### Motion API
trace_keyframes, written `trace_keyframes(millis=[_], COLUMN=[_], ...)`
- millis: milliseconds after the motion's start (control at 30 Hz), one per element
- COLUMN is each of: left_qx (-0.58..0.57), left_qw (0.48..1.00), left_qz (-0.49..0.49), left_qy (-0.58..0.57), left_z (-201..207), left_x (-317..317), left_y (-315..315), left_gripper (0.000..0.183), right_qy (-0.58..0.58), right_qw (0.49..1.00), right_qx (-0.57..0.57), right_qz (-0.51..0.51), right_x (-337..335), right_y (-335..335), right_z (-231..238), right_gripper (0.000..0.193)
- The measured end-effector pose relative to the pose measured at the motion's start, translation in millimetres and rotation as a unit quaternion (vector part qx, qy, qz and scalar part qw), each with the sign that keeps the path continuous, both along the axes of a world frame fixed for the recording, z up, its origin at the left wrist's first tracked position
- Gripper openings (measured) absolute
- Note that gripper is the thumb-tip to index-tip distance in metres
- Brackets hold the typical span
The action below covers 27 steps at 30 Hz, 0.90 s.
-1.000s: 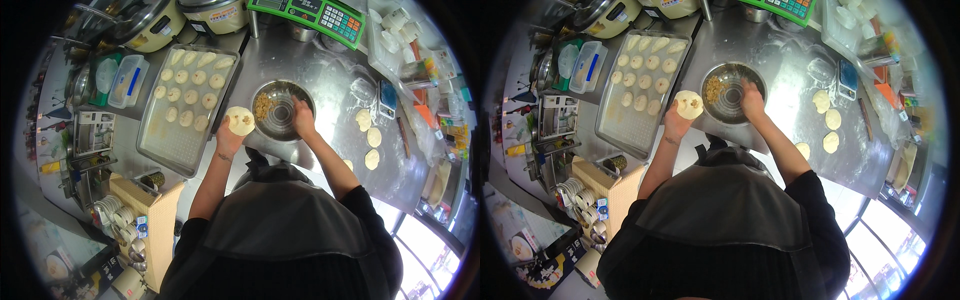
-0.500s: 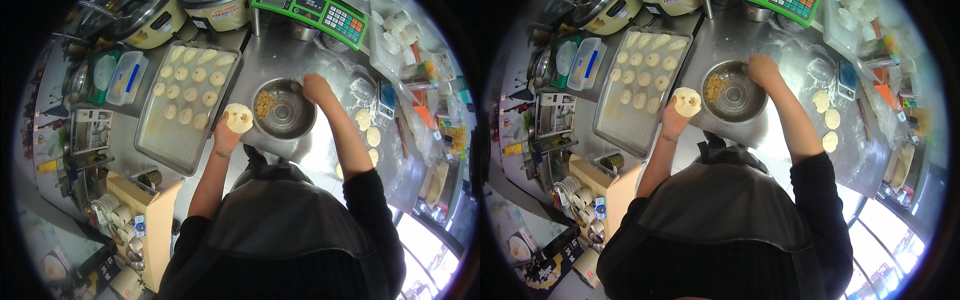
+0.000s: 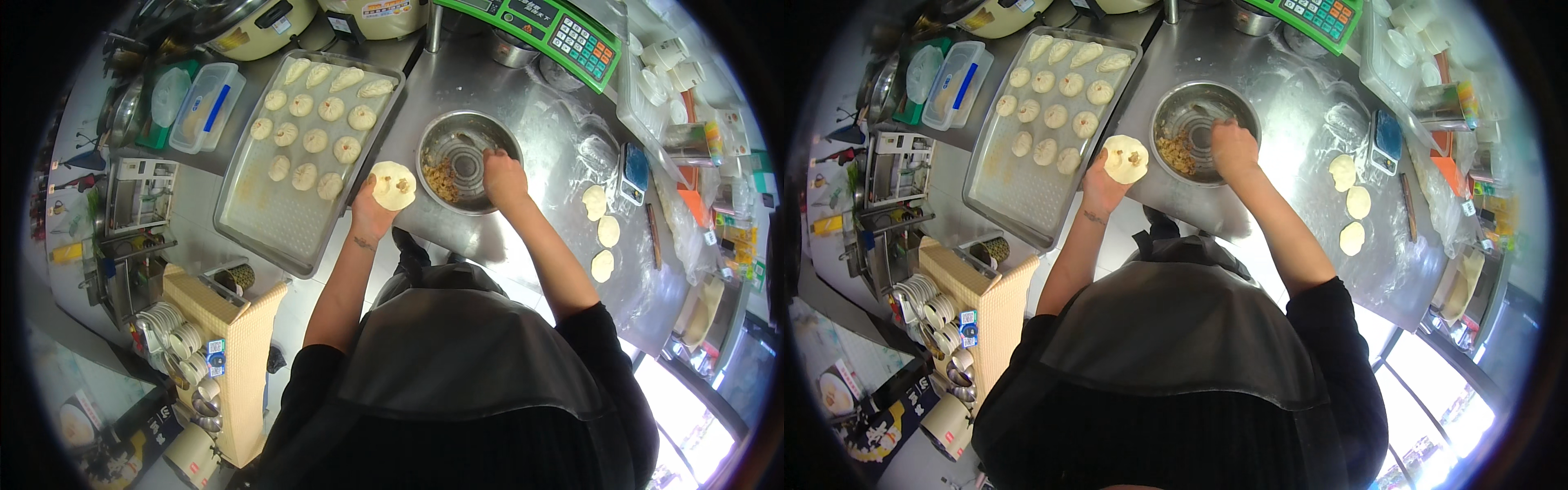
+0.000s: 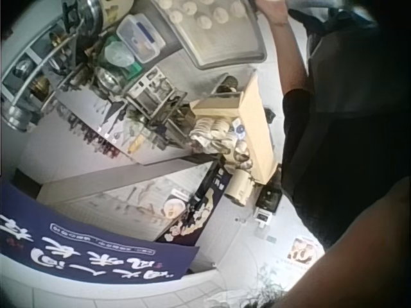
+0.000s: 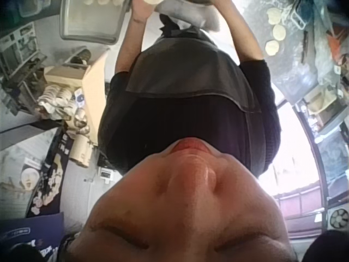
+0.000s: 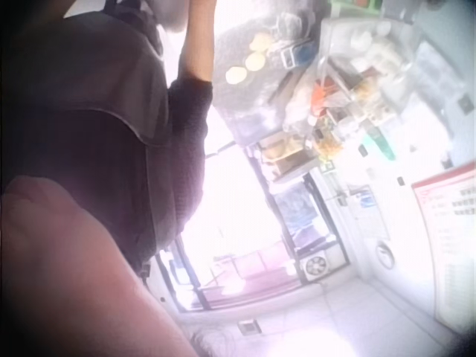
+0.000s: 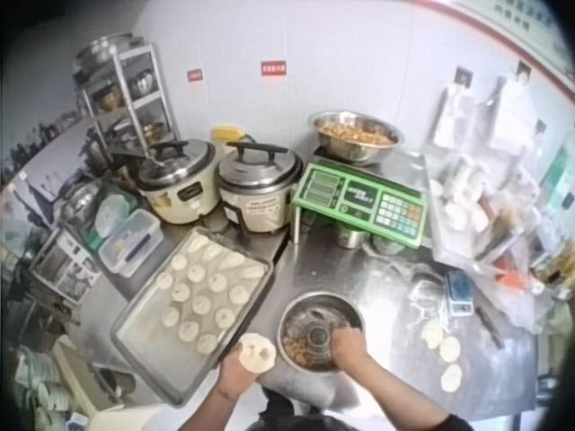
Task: The person fills round dough pieces with a crumbly filling from a metal bowl, pleats the edges to seal them, and places the finished buns on a perforated tray. The process is repeated for multiple buns.
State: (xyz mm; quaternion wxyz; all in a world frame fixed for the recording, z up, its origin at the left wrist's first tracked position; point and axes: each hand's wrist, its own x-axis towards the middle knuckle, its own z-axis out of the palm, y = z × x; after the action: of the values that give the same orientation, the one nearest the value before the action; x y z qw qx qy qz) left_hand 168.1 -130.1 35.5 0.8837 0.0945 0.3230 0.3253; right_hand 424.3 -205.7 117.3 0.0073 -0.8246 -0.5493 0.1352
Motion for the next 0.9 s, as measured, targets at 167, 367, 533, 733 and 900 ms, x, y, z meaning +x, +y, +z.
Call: trace_keyframes(millis=[167, 367, 533, 733, 900], left_qx=[-0.025, -0.023, -0.035, -0.032, -0.02], left_qw=[1.0, 0.999, 0.999, 0.999, 1.0], left_qz=[-0.009, -0.017, -0.003, 0.004, -0.002], left_qy=[-0.01, 0.016, 0.008, -0.001, 0.008], left_z=[5.8, 6.8, 0.2, -6.4, -3.4], left_x=[8.7, 15.5, 20.1, 17.0, 17.7], left_y=[0.0, -0.8, -2.8, -3.6, -7.6], left_gripper=[0.049, 0.05, 0.05, 0.053, 0.053], right_qy=[0.039, 0.012, 0.05, 0.131, 0.084], right_qw=[0.994, 0.99, 0.989, 0.96, 0.983], right_qx=[0.038, 0.114, 0.104, 0.152, 0.156], right_qz=[0.095, -0.08, 0.088, 0.193, 0.04], right_x=[0.9, 37.4, 31.7, 31.1, 32.4], right_y=[-23.3, -23.1, -11.0, -61.2, -68.2], right_z=[-43.6, -59.2, -66.4, -41.7, -53.1], right_gripper=[0.022, 0.023, 0.027, 0.036, 0.029])
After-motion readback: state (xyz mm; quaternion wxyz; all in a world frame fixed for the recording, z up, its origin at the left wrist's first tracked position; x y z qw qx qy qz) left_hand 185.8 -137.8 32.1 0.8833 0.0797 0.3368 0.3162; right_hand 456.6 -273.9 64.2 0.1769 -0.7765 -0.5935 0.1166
